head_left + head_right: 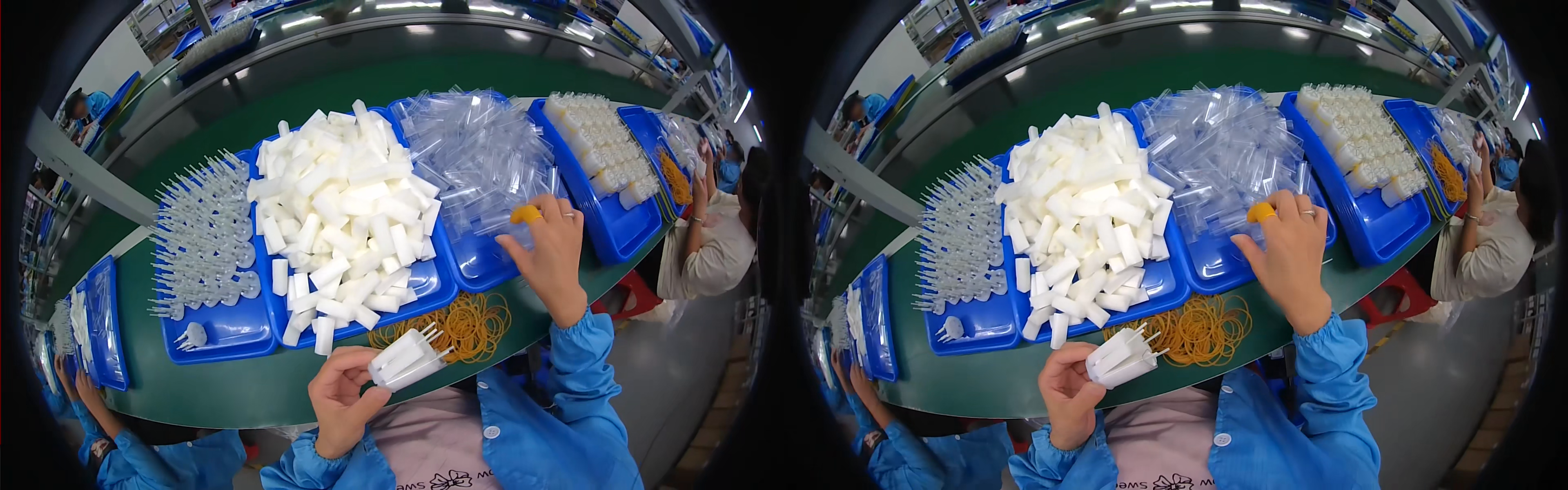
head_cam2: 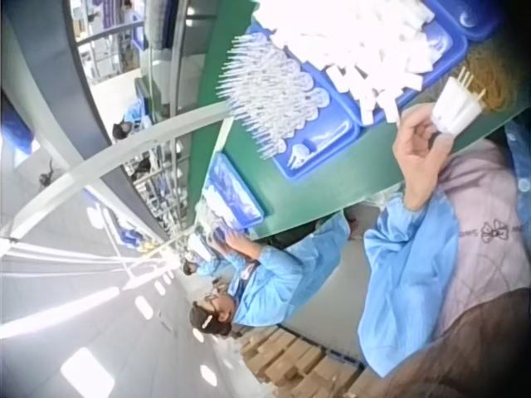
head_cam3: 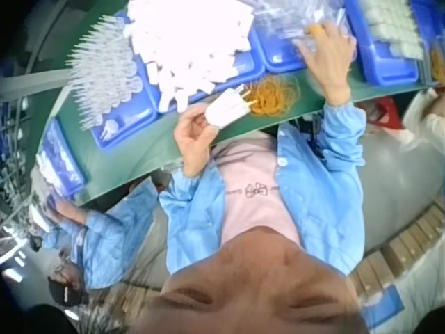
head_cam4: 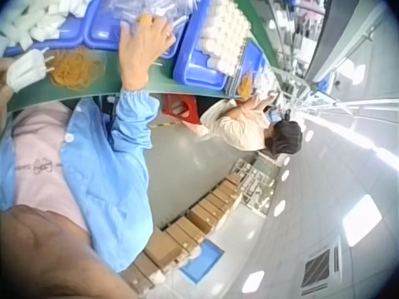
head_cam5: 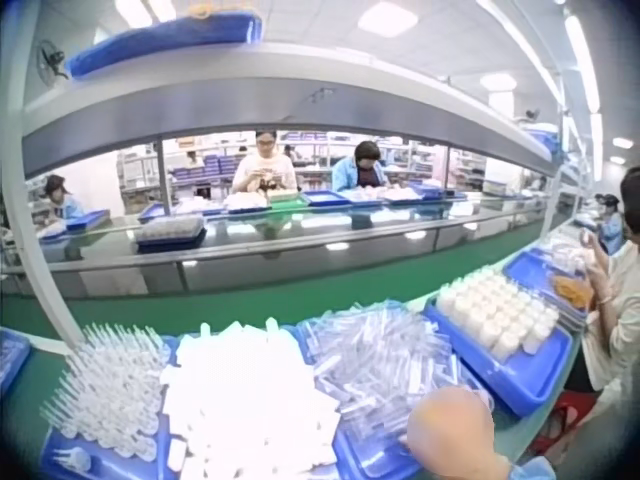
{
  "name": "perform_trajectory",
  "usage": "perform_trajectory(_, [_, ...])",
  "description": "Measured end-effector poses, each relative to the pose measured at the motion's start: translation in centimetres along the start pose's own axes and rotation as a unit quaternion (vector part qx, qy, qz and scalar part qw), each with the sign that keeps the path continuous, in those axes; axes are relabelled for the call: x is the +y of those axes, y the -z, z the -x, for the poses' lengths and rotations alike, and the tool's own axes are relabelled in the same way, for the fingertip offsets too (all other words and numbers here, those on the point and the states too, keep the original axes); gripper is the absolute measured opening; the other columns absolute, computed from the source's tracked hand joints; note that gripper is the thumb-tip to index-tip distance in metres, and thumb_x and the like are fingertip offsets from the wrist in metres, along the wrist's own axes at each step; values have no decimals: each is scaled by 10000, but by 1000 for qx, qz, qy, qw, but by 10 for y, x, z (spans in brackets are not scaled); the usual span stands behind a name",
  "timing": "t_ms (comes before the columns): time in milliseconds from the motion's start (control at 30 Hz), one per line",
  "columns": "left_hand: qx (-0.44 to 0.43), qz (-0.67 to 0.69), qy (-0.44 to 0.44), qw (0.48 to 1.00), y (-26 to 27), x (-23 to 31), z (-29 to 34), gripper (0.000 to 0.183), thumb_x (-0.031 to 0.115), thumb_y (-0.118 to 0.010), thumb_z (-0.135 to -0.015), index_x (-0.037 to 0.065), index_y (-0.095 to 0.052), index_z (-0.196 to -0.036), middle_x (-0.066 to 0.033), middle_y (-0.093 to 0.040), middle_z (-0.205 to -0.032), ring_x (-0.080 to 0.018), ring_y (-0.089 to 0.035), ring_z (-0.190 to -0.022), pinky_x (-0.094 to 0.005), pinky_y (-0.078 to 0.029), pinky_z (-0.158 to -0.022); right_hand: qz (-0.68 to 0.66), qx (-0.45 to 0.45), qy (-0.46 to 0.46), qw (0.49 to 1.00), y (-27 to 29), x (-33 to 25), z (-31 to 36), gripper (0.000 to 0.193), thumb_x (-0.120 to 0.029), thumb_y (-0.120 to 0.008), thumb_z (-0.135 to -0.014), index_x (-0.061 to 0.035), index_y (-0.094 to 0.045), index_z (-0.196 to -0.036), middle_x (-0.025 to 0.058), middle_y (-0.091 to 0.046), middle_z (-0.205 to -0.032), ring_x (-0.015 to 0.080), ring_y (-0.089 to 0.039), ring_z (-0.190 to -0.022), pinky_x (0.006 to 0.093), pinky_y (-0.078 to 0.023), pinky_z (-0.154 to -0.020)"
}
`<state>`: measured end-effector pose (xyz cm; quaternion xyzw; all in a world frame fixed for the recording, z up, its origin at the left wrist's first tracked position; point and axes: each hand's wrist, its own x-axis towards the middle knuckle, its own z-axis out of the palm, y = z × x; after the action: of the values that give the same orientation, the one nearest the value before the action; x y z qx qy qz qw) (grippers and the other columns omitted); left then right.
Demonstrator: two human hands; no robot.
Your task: The person assembles small white plastic components by inserting cylindrical pieces into a multi-pronged base. They then secure the assembled unit with a yellow rubber band and place it into a clear plastic sleeve. The process is repeated continuously at a factory assembly station.
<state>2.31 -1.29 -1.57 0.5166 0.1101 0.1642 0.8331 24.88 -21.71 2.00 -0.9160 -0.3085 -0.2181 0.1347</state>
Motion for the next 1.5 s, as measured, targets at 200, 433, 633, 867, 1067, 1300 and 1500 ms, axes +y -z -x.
perform_trajectory(200, [5,5,-5,1000,5,1,-1,395,-59,-690,-714,-69,-549,-1083,-155,-533,-1104,-218,-573,-1024,-338,-473,-908,-303,35,-92,948,-2,-10,11,255,-78,-709,-709,-38,-611,-942,63,-599,-872,206,-569,-818,337,-419,-771])
perform_trajectory(433, [-11,-104,-72,992,-2,-2,-1,419,-19,-757,-680,-41,-586,-1062,-168,-551,-1088,-236,-574,-1008,-340,-481,-876,-690,17,-209,693,19,-69,31,414,46,-513,-742,-1,-489,-1153,71,-579,-823,180,-597,-727,326,-496,-723])
perform_trajectory(633, [-1,-178,-138,974,-6,2,1,409,8,-792,-647,-26,-621,-1017,-174,-573,-1060,-242,-586,-969,-329,-484,-843,-708,60,-210,672,17,-89,39,382,13,-473,-764,-7,-469,-1145,55,-575,-786,198,-607,-651,367,-514,-661])
perform_trajectory(867, [-3,-193,-147,970,-9,0,-1,400,10,-800,-631,-22,-632,-993,-172,-592,-1031,-229,-599,-935,-320,-489,-817,-717,16,-204,666,15,-88,41,353,18,-526,-760,-7,-477,-1108,65,-571,-792,214,-627,-679,359,-524,-641])
perform_trajectory(1067, [14,-204,-111,973,-20,12,3,449,14,-782,-653,-35,-621,-1068,-168,-579,-1024,-215,-597,-910,-310,-500,-787,-719,30,-121,684,14,-88,49,240,49,-681,-762,30,-558,-968,105,-575,-870,195,-642,-784,303,-527,-706])
perform_trajectory(1300, [-108,-321,-172,925,-18,16,-5,462,63,-743,-685,-23,-617,-1120,-155,-493,-1064,-201,-549,-864,-295,-469,-738,-728,42,-149,668,16,-92,48,221,42,-710,-740,29,-582,-920,93,-561,-859,173,-628,-771,276,-505,-683])
perform_trajectory(1500, [-123,-347,-144,919,-17,17,-1,454,38,-738,-680,-23,-615,-1112,-148,-482,-1083,-208,-542,-926,-303,-466,-767,-681,-70,-89,724,17,-77,47,211,0,-708,-759,26,-619,-949,113,-594,-931,153,-586,-832,261,-466,-715])
